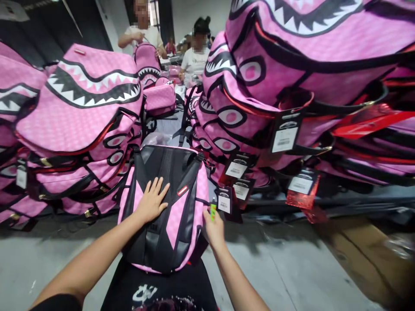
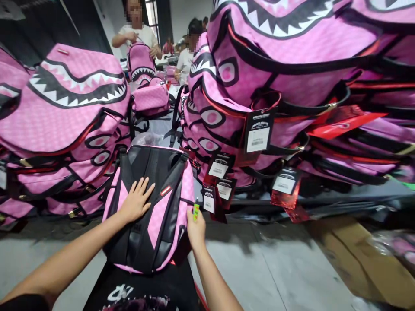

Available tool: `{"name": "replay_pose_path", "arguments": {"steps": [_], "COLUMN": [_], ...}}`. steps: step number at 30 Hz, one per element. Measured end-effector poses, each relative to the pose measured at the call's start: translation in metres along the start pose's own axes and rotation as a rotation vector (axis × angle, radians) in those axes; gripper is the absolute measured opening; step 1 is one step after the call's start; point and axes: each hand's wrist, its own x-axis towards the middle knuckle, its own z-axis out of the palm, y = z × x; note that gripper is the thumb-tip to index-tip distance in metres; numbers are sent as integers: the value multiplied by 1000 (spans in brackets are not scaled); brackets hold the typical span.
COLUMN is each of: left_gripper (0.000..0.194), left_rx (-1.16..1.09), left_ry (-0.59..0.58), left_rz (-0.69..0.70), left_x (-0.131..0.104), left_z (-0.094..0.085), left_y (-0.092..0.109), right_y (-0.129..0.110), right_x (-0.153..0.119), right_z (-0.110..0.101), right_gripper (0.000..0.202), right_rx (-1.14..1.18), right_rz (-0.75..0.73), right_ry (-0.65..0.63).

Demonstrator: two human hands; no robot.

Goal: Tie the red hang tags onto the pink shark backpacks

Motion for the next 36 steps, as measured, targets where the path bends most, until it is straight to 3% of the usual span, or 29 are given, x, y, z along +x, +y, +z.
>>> {"name": "replay_pose_path", "arguments": {"steps": [2,3,4,5,7,8,10,14,17,20,22,24,27,30,33,36], "left_gripper": [70,69,68,66,63,61,60,50,31,25,27,38,37,34,42,41], "left_rx": [-4,-6,-7,-5,0,2,1,-35,-105,-131,-105,-70,-84,-122,-62,83], "left_ry": [0,12,24,32,33,28,25,65,151,184,137,55,-72,-108,13,147], "left_rz": [14,8,-2,-15,-27,-25,-16,-14,86,429,591,669,770,841,757,567], "left_x": [-5,-5,-5,-5,-7,-8,-12,-1,45,117,160,185,187,177,188,208], "left_z": [26,34,39,43,46,46,41,18,-2,-11,-11,-9,-9,-12,-19,-25], "left_y": [2,4,6,7,6,4,0,-1,3,7,11,17,24,19,-5,-27], "right_y": [-36,-57,-76,-93,-114,-118,-111,-74,-61,-65,-72,-80,-82,-62,-32,-17], "right_x": [-8,-13,-19,-23,-24,-21,-8,13,9,1,1,5,11,16,20,21], "right_z": [-2,5,17,32,65,76,78,16,-12,-3,8,15,23,30,29,15], "right_gripper": [44,40,38,38,32,28,22,12,26,34,38,51,65,58,48,42], "right_rx": [-167,-225,-285,-375,-642,-783,-959,-1108,-950,-700,-516,-302,-28,-11,-217,-253], "right_rz": [-339,-542,-757,-936,-1116,-1104,-988,-544,-311,-213,-176,-149,-174,-339,-479,-418], "right_ry": [80,57,-73,-296,-615,-686,-642,-375,-297,-251,-248,-281,-332,-303,-284,-297]}}
